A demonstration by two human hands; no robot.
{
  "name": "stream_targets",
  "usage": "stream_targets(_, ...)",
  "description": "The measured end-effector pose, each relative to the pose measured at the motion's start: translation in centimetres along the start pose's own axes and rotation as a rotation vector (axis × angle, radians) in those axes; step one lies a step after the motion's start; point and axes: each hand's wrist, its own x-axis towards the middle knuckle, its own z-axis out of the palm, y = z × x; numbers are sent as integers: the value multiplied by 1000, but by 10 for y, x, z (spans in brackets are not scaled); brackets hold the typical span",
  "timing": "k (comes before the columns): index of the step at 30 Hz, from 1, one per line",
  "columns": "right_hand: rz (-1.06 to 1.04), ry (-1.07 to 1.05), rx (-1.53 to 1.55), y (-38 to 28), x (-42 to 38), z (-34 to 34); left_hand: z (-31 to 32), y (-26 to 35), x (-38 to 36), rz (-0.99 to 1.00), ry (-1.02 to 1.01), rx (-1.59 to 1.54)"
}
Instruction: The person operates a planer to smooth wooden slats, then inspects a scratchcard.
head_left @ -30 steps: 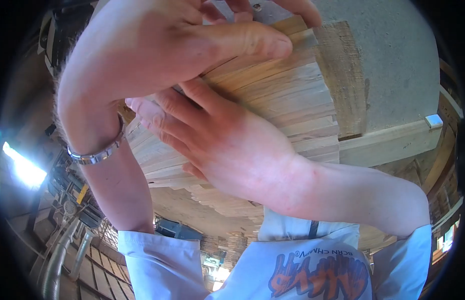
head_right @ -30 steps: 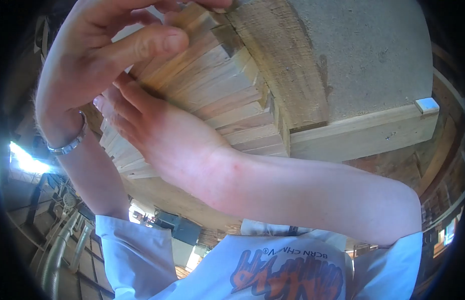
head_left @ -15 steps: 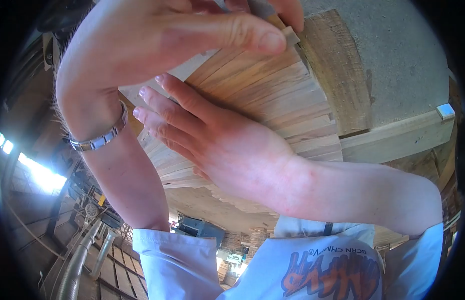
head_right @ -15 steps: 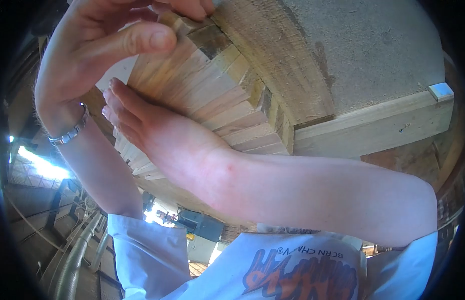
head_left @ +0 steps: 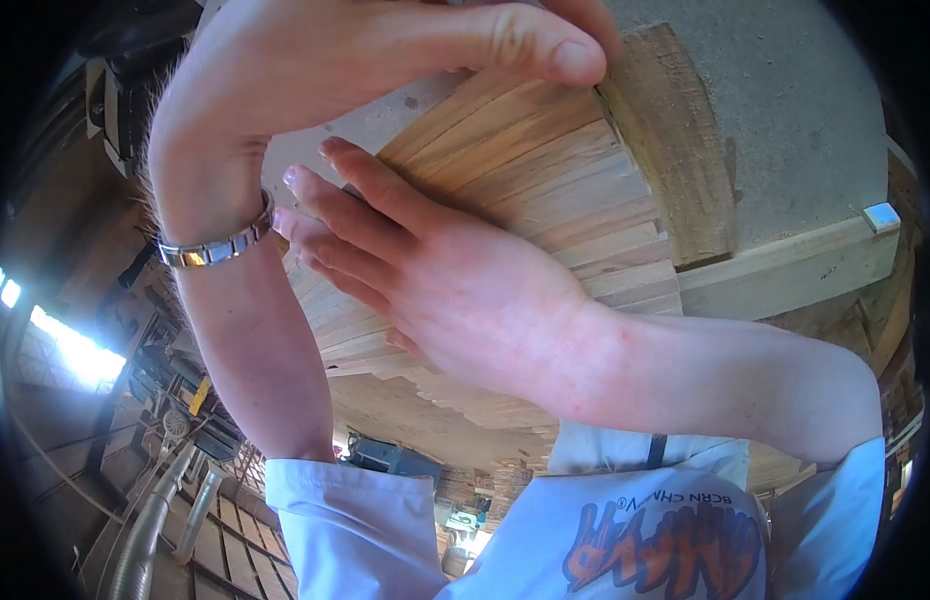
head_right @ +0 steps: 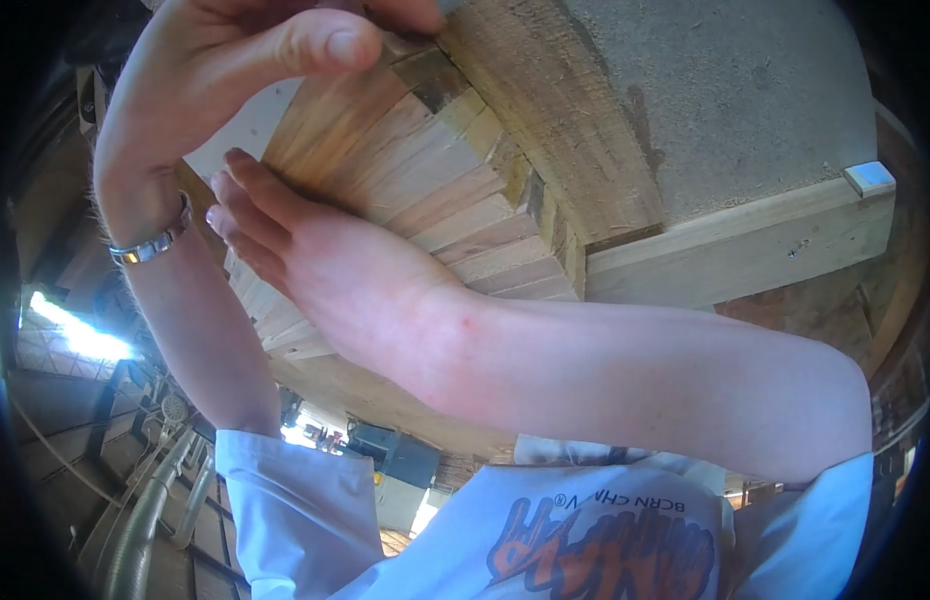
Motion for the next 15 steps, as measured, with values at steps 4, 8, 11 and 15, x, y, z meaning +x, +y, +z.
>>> stream_targets(4, -5, -10, 20, -2, 0, 2, 10, -6, -6, 95, 24, -106)
stream_targets(8, 9, 5, 12, -5, 4, 5, -5, -4, -2, -56, -68, -155)
stream_targets(11, 15, 11, 14, -5, 3, 5, -2, 24, -2, -229, -76, -65)
stream_targets(15, 18, 17, 1, -2, 2, 4, -6, 10, 0, -295, -81, -167)
